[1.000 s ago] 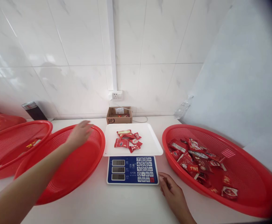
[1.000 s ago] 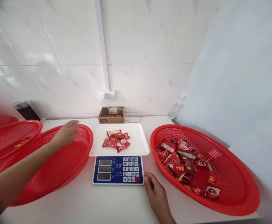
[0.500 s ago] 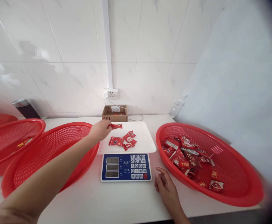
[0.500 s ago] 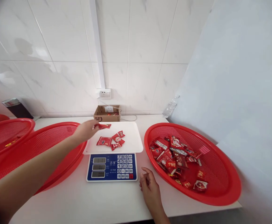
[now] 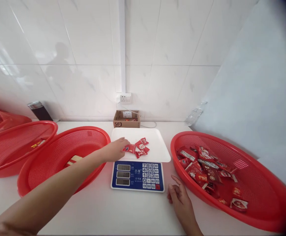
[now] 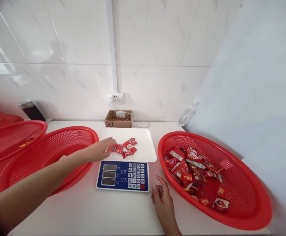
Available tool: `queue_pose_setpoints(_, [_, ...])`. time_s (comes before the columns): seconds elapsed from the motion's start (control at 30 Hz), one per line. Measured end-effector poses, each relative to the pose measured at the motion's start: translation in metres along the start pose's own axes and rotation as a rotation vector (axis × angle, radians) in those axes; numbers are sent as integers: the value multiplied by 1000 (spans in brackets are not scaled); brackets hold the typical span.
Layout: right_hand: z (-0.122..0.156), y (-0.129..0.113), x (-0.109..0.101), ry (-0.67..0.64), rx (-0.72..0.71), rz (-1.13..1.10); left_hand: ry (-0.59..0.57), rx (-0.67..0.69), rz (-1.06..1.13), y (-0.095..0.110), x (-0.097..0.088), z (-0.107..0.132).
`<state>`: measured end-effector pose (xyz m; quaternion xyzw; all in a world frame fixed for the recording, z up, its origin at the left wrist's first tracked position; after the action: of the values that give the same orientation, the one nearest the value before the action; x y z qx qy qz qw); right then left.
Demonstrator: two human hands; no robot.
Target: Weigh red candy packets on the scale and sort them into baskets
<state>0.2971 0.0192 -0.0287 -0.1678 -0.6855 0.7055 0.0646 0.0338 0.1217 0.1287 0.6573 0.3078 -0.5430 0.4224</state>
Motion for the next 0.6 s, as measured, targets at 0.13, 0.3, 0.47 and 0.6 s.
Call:
queue_pose_setpoints(0.13, [3, 1, -2, 13, -9, -9, 4, -35, -49, 13, 9, -20])
queue_pose_setpoints(0.3, [3, 0, -1, -1, 15, -32, 167, -204, -195, -11, -38, 6])
queue_pose_setpoints(0.47, [1, -5, 0, -19, -2, -42, 209, -259, -218, -31, -65, 33])
queue_pose_setpoints(0.6, [1, -6, 0, -6, -11, -53, 139, -95, -42, 4, -32, 14])
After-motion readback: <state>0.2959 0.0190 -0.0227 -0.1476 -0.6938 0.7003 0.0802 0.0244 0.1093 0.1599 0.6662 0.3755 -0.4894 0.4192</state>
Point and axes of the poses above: each hand's wrist, its own z-axis away from the middle knuckle, its own x-axis out of the palm, y = z × x, the point moved 4 cm from there along -z, towards the middle knuckle, and after that the axes turned 7 degrees about y, right-handed, at the moved point
